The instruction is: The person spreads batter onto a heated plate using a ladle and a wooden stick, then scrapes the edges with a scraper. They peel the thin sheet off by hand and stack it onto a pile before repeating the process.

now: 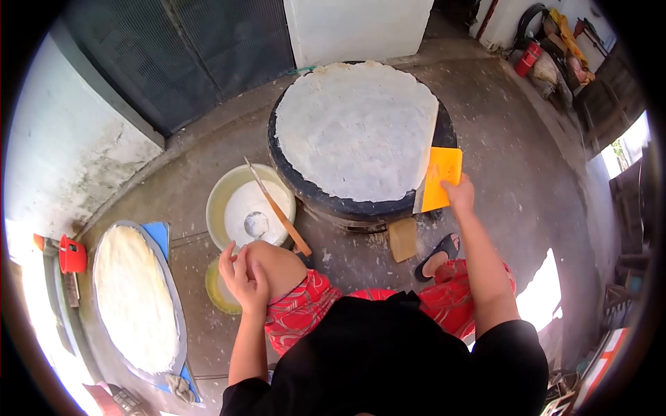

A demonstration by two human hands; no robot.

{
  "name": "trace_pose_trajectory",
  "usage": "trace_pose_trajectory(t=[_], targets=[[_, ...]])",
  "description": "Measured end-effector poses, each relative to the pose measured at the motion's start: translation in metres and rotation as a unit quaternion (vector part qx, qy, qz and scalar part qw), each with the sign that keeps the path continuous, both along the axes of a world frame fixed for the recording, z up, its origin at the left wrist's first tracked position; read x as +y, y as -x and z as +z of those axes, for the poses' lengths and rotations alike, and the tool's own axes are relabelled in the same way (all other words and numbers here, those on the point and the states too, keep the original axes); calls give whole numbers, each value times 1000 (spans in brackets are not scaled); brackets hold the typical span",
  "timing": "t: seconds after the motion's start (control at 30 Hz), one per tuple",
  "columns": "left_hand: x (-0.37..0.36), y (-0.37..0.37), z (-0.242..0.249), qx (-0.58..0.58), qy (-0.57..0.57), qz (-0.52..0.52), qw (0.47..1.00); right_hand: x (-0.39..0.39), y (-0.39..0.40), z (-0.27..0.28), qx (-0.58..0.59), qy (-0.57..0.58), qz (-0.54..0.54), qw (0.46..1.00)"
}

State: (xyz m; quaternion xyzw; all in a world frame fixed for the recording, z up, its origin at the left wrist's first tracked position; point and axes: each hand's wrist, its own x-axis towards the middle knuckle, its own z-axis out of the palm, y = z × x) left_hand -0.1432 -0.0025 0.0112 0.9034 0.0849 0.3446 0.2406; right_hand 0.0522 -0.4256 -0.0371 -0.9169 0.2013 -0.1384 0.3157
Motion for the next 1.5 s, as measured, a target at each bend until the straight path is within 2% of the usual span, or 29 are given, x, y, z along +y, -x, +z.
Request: trace_pose_trajectory(t=[0.03,0.1,0.13,0.2,0.27,0.33,0.37,0.47,0.5,0.53,0.57,0.63,0.67,0.8,0.9,1.0,1.07,1.1,1.2,1.3,1.5], targets=[[0,0,-1,3,1,0,1000,-4,7,-4,3,1,0,1000],[2,0,-3,-4,-4,-6,1000,-14,16,-11,6,-93,-70,993],[2,0,-2,-1,-4,-4,1000,-7,27,-11,8,-93,-69,993],[1,0,-2,4,15,-9,1000,19,60,-15,32,-98,-15,995],[1,-1,-2,-2,11,-11,1000,54,99,-33,-31,-260,81,962],[1,-2,-2,-10,6,-10,1000,81,130,-54,-4,-229,155,961],[0,-2,-2,-8,24,-13,1000,96,138,-40,42,-241,185,952],[0,-2,-1,-2,35,-12,999,115,132,1,37,-209,249,945],[1,-2,-1,-1,30,-13,999,118,125,20,-28,-83,300,950],[3,-2,-1,0,29,-9,1000,122,116,32,-94,45,345,933],[4,-1,-3,-7,27,-11,1000,123,109,38,-94,45,350,931],[6,0,-5,-14,27,-8,999,126,97,45,-170,217,458,845],[6,0,-5,-12,37,-7,999,129,90,37,-210,245,477,817],[3,0,-1,3,57,-10,998,165,72,25,-221,267,490,800],[3,-4,-2,-10,59,-31,998,193,41,17,-246,284,445,813],[4,-14,7,-13,70,-72,995,207,15,23,-229,295,393,840],[5,-25,21,10,70,-115,991,204,9,34,-224,246,340,880],[7,-34,28,9,69,-115,991,200,9,38,-224,246,340,880],[16,-77,38,76,-2,-164,984,185,26,44,-216,228,329,891],[13,-140,16,85,-23,-220,972,171,44,41,-181,228,376,880],[-17,-230,-39,121,-148,-277,942,152,62,38,-168,240,371,881]])
